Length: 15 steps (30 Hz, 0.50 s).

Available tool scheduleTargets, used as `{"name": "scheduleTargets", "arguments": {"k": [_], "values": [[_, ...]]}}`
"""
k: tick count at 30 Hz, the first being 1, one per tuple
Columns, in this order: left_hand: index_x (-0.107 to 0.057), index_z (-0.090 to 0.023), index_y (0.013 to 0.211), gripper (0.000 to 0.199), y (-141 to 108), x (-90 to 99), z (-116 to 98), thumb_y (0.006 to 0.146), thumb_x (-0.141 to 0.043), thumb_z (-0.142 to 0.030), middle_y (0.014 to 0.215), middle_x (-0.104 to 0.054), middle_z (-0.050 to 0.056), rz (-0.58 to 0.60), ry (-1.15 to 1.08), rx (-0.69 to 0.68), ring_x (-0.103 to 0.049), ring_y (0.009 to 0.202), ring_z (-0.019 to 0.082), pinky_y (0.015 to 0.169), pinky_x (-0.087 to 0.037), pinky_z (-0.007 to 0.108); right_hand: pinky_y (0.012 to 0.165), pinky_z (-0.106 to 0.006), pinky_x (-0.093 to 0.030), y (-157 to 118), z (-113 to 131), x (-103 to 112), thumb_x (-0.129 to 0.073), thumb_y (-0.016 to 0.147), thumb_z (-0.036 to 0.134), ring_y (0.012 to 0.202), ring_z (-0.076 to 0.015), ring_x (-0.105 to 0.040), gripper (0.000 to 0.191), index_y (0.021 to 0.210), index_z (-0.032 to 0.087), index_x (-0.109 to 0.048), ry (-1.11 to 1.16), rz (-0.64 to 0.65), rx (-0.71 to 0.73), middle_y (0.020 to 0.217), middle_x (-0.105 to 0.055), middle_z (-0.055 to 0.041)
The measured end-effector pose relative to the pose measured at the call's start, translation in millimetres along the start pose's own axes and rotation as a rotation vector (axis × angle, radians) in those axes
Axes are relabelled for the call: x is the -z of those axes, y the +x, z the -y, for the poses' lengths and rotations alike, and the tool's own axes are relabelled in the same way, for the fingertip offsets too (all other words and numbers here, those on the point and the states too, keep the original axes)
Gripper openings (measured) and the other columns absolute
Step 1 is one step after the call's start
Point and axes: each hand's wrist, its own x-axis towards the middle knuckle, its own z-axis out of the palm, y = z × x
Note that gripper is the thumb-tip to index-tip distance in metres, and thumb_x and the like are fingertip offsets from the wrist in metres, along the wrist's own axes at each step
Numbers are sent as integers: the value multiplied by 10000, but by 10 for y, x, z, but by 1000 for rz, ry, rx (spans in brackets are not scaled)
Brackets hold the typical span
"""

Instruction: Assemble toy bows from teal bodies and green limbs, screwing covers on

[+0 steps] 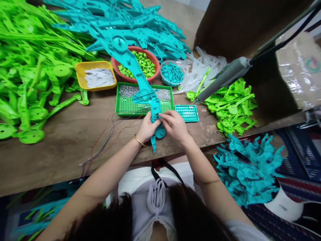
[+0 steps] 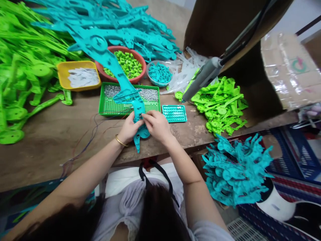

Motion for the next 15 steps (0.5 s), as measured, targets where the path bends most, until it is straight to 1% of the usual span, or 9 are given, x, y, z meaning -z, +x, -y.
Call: {"name": "scheduleTargets", "arguments": {"k": [2, 4, 5, 7, 9, 11, 13, 15], "values": [[-501, -196, 916, 366, -24, -8, -27, 656, -726, -322, 788, -665, 8, 37, -87, 119, -654, 653, 171, 588, -532, 290, 869, -354, -504, -96, -217, 95, -453, 966, 300, 954, -197, -626, 269, 1039, 228, -702, -15, -112, -203, 994, -694, -76], [-475, -201, 911, 380, -41, -12, -52, 659, -722, -344, 757, -664, 2, 67, -164, 194, -652, 585, 165, 518, -523, 278, 887, -387, -496, -146, -486, 191, -438, 954, 298, 948, -226, -629, 296, 1017, 194, -708, -113, -192, -443, 989, -700, -105], [-473, -201, 906, 377, -45, -14, -60, 661, -718, -351, 744, -661, -2, 70, -189, 210, -653, 572, 164, 504, -523, 275, 891, -401, -489, -147, -617, 230, -440, 945, 294, 949, -241, -627, 306, 1024, 178, -711, -180, -199, -537, 1005, -697, -123], [-475, -198, 887, 364, -44, -23, -66, 669, -707, -373, 707, -647, -11, 64, -212, 231, -652, 552, 165, 483, -519, 270, 870, -402, -484, -103, -827, 281, -451, 933, 288, 941, -256, -625, 323, 1078, 163, -712, -306, -162, -663, 1064, -678, -147], [-480, -196, 887, 369, -39, -37, -60, 668, -707, -387, 685, -639, -15, 64, -218, 249, -653, 544, 169, 470, -513, 267, 823, -382, -485, -28, -946, 298, -465, 933, 290, 914, -251, -628, 329, 1129, 179, -705, -389, -106, -733, 1114, -654, -145], [-483, -195, 885, 370, -34, -51, -52, 662, -706, -388, 679, -641, -14, 61, -212, 256, -650, 540, 168, 465, -506, 262, 787, -366, -486, 30, -984, 302, -486, 932, 294, 889, -242, -631, 310, 1123, 200, -710, -416, -56, -760, 1125, -642, -133], [-480, -193, 881, 362, -34, -60, -45, 661, -697, -383, 680, -647, -10, 56, -207, 259, -644, 535, 164, 473, -506, 263, 784, -367, -486, 45, -965, 308, -502, 924, 281, 893, -247, -631, 280, 1083, 193, -716, -416, -46, -752, 1120, -641, -133], [-479, -192, 880, 357, -39, -61, -39, 660, -688, -379, 680, -651, -8, 54, -211, 264, -639, 531, 162, 484, -511, 272, 804, -380, -485, 17, -890, 313, -498, 918, 252, 912, -259, -629, 264, 1052, 161, -705, -425, -70, -749, 1109, -644, -149]]}}
